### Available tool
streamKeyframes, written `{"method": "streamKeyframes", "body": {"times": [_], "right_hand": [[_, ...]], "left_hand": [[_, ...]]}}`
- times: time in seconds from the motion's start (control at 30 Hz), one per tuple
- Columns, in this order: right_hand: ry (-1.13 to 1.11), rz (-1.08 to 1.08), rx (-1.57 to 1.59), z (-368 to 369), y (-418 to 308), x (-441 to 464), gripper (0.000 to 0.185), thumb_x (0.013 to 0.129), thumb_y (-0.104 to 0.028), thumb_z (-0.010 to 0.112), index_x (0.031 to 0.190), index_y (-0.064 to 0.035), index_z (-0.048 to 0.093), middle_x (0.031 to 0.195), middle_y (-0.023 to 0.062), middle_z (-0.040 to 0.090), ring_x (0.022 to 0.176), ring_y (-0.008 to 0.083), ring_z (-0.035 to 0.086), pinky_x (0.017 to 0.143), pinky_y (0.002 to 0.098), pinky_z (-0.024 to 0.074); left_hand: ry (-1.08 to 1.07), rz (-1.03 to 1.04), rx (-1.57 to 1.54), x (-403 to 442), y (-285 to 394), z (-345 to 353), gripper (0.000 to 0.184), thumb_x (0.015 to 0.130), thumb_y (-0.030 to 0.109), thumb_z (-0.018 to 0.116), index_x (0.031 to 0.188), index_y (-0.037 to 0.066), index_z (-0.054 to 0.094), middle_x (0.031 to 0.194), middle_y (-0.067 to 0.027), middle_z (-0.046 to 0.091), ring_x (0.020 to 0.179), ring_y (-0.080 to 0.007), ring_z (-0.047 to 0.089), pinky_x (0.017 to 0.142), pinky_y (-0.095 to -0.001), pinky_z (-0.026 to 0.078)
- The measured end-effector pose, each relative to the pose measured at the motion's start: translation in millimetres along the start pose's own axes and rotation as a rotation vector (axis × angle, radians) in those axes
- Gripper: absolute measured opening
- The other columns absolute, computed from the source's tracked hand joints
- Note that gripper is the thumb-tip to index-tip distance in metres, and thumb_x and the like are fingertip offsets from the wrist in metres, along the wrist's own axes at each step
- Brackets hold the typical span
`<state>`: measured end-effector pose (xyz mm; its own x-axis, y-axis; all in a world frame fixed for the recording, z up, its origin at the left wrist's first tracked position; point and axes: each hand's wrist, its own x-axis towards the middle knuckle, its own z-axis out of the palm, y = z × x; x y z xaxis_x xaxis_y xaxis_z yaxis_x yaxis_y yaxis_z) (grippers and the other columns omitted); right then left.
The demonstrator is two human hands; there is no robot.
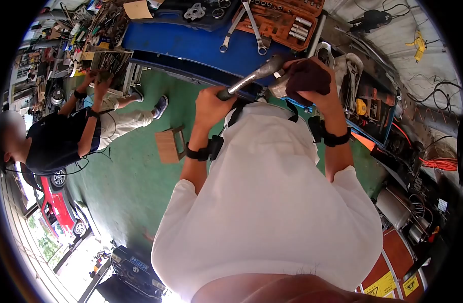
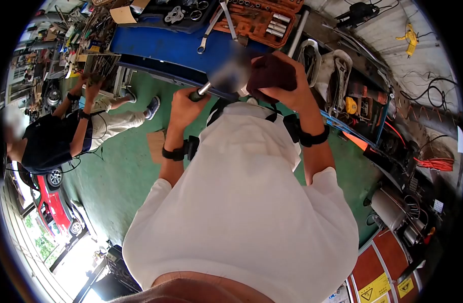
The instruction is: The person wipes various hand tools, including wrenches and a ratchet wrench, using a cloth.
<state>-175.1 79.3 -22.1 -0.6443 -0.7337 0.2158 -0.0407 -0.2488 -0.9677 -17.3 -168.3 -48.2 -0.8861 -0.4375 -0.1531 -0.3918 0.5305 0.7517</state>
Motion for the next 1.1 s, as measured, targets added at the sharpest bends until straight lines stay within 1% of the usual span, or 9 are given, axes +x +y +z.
{"method": "streamKeyframes", "body": {"times": [0.07,0.1,0.17,0.3,0.37,0.6,0.83,0.93,1.1], "right_hand": [[0.165,0.072,-0.032,10.4,-3.1,-2.5,0.063,0.064,-0.036,0.082,0.108,0.0039,0.062,0.112,0.0178,0.068,0.102,0.0234,0.065,0.089,0.0335,0.0501],[0.166,0.073,-0.033,8.7,-1.6,-3.0,0.063,0.064,-0.036,0.082,0.108,0.0039,0.062,0.112,0.0178,0.068,0.102,0.0234,0.065,0.089,0.0335,0.0501],[0.038,-0.158,0.026,2.6,3.2,-2.5,0.045,0.074,-0.002,0.074,0.117,0.0023,0.059,0.112,0.0176,0.068,0.106,0.0248,0.064,0.094,0.0366,0.0504],[0.149,-0.204,-0.145,-4.3,7.5,-5.2,0.047,0.074,-0.001,0.076,0.118,0.0012,0.059,0.112,0.0165,0.068,0.107,0.0237,0.065,0.095,0.0372,0.0509],[0.390,-0.010,-0.078,-4.6,7.8,-8.2,0.047,0.073,-0.005,0.079,0.116,0.0008,0.060,0.111,0.0156,0.069,0.107,0.0238,0.065,0.097,0.0386,0.0503],[-0.025,0.089,-0.106,-2.4,-4.0,-3.1,0.064,0.076,-0.009,0.080,0.133,-0.0053,0.050,0.121,0.0108,0.066,0.114,0.0212,0.061,0.101,0.0346,0.0460],[0.050,-0.018,-0.244,-9.5,11.2,-10.2,0.061,0.079,-0.008,0.078,0.133,-0.0062,0.051,0.121,0.0099,0.067,0.112,0.0221,0.062,0.099,0.0350,0.0466],[0.267,-0.037,-0.025,-6.5,3.2,-4.1,0.056,0.076,-0.004,0.076,0.127,-0.0025,0.054,0.122,0.0133,0.066,0.114,0.0240,0.062,0.101,0.0376,0.0466],[0.088,-0.215,-0.263,14.0,-11.5,3.3,0.064,0.067,-0.010,0.081,0.126,-0.0039,0.056,0.124,0.0135,0.064,0.117,0.0282,0.061,0.101,0.0398,0.0468]], "left_hand": [[0.074,0.037,0.056,-1.3,-3.0,0.6,0.021,0.077,0.021,0.077,0.081,0.001,0.072,0.053,-0.0106,0.052,0.047,-0.0164,0.046,0.051,-0.0335,0.041],[0.073,0.037,0.056,-1.7,-3.7,0.8,0.021,0.077,0.021,0.077,0.081,0.001,0.072,0.053,-0.0106,0.052,0.047,-0.0164,0.046,0.051,-0.0335,0.041],[0.100,0.042,0.089,-2.4,-4.6,0.5,0.021,0.076,0.022,0.078,0.077,0.002,0.071,0.052,-0.0102,0.052,0.046,-0.0196,0.047,0.051,-0.0343,0.042],[0.146,0.028,0.122,-6.0,-4.2,3.6,0.023,0.075,0.023,0.078,0.072,0.002,0.068,0.051,-0.0094,0.051,0.045,-0.0213,0.047,0.050,-0.0345,0.042],[0.243,0.074,0.177,-5.9,-2.4,2.5,0.024,0.074,0.024,0.079,0.070,0.004,0.067,0.052,-0.0094,0.053,0.045,-0.0258,0.051,0.050,-0.0354,0.043],[0.488,0.297,0.422,-0.6,5.0,-4.1,0.029,0.073,0.028,0.081,0.062,0.008,0.063,0.050,-0.0078,0.055,0.045,-0.0327,0.053,0.045,-0.0365,0.040],[0.538,0.359,0.420,4.9,5.8,-9.2,0.023,0.073,0.024,0.080,0.060,0.013,0.065,0.049,-0.0064,0.054,0.043,-0.0298,0.051,0.042,-0.0362,0.037],[0.539,0.336,0.398,8.9,5.4,-4.8,0.027,0.073,0.025,0.079,0.058,0.012,0.061,0.049,-0.0062,0.053,0.043,-0.0298,0.050,0.041,-0.0367,0.036],[0.568,0.349,0.468,15.6,4.3,2.9,0.032,0.074,0.026,0.077,0.056,0.013,0.055,0.048,-0.0055,0.050,0.044,-0.0291,0.050,0.041,-0.0378,0.035]]}}
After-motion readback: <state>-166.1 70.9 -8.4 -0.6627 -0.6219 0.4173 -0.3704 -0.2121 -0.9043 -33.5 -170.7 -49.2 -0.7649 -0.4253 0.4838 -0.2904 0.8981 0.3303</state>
